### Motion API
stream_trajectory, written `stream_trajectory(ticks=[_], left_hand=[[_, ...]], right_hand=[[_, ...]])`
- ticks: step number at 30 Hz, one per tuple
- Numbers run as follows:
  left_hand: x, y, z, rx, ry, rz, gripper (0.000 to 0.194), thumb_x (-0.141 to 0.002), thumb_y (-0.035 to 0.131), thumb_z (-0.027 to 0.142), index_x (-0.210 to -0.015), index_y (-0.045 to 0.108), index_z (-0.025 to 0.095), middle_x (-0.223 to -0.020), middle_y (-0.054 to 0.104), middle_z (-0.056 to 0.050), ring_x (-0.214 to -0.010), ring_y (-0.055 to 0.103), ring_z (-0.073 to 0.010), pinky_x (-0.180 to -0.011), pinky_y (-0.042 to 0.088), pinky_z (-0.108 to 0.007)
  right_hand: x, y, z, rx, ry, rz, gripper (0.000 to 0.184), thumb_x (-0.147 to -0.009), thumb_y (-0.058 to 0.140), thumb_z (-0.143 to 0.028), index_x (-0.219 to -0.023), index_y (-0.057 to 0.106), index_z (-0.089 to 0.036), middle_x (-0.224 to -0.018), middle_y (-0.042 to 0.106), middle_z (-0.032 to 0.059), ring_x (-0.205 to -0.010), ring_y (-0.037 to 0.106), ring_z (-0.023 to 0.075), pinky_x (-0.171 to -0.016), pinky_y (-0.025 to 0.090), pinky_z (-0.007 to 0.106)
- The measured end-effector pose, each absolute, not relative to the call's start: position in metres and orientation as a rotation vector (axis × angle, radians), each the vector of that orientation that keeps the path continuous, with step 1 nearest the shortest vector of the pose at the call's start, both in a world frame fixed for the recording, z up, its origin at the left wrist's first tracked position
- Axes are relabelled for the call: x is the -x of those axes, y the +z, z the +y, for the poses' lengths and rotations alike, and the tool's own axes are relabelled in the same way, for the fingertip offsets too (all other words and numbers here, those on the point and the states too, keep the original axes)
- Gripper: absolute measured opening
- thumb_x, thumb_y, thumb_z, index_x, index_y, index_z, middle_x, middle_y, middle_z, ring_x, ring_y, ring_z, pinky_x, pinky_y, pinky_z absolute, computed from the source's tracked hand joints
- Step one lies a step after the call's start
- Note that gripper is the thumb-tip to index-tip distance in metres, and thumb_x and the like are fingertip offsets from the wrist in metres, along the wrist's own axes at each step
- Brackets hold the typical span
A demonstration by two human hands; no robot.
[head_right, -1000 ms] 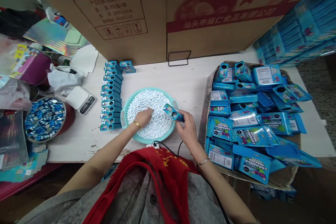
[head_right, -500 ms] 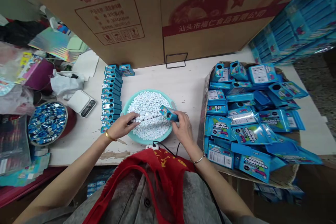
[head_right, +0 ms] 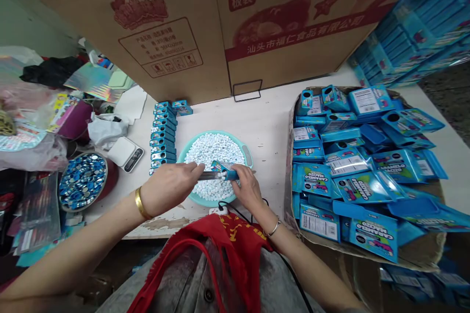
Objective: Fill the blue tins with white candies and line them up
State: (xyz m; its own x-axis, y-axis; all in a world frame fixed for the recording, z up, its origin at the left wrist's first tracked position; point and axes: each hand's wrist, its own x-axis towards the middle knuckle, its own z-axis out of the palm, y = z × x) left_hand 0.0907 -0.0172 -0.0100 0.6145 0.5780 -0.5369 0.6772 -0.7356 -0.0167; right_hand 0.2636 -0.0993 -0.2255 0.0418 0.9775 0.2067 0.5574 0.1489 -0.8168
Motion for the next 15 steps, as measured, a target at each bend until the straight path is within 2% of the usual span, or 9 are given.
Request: stream_trajectory(ticks=[3,4,7,9,12,15], left_hand=[[-0.076,-0.014,-0.009,-2.611,-0.636,1.042,0.02,-0.094,0.044,0.022,-0.109,0.056,0.015,-0.098,0.065,-0.01,-0.083,0.066,-0.0217,-0.068,0.052,-0.032],[-0.07,-0.022,-0.006,-2.594,-0.533,1.032,0.023,-0.094,0.048,0.029,-0.111,0.055,0.016,-0.103,0.064,-0.01,-0.087,0.066,-0.0217,-0.072,0.053,-0.032],[-0.056,-0.057,0.005,-2.551,-0.222,0.943,0.05,-0.087,0.059,0.048,-0.125,0.048,0.019,-0.123,0.056,-0.011,-0.098,0.063,-0.0225,-0.077,0.054,-0.033],[-0.053,-0.081,0.012,-2.539,-0.141,0.892,0.052,-0.085,0.061,0.045,-0.128,0.045,0.021,-0.124,0.054,-0.011,-0.099,0.063,-0.0224,-0.076,0.053,-0.033],[-0.055,-0.101,0.025,-2.529,-0.118,0.863,0.03,-0.088,0.056,0.034,-0.116,0.049,0.021,-0.107,0.058,-0.006,-0.093,0.062,-0.0203,-0.073,0.051,-0.03],[-0.053,-0.103,0.054,-2.52,-0.03,0.899,0.022,-0.09,0.056,0.034,-0.107,0.05,0.021,-0.101,0.058,-0.004,-0.087,0.06,-0.0178,-0.072,0.049,-0.029]], right_hand=[[-0.261,-0.228,-0.099,1.484,0.727,-1.535,0.037,-0.081,0.052,-0.014,-0.117,0.055,-0.022,-0.114,0.064,0.0102,-0.11,0.059,0.0262,-0.097,0.05,0.047],[-0.26,-0.227,-0.098,1.469,0.757,-1.51,0.037,-0.081,0.052,-0.015,-0.117,0.055,-0.023,-0.114,0.064,0.0098,-0.109,0.06,0.0257,-0.097,0.05,0.046],[-0.252,-0.224,-0.093,1.405,0.846,-1.484,0.037,-0.082,0.053,-0.016,-0.119,0.054,-0.022,-0.114,0.065,0.0095,-0.109,0.061,0.0247,-0.096,0.05,0.043],[-0.244,-0.221,-0.086,1.352,0.9,-1.51,0.036,-0.083,0.054,-0.018,-0.119,0.055,-0.021,-0.115,0.065,0.01,-0.109,0.061,0.0248,-0.095,0.051,0.042],[-0.236,-0.216,-0.069,1.317,0.94,-1.539,0.033,-0.088,0.055,-0.025,-0.12,0.055,-0.021,-0.113,0.066,0.01,-0.106,0.063,0.0249,-0.092,0.052,0.041],[-0.248,-0.206,-0.048,1.369,0.82,-1.548,0.044,-0.09,0.058,-0.035,-0.131,0.049,-0.022,-0.122,0.062,0.0122,-0.115,0.059,0.0265,-0.097,0.05,0.045]])
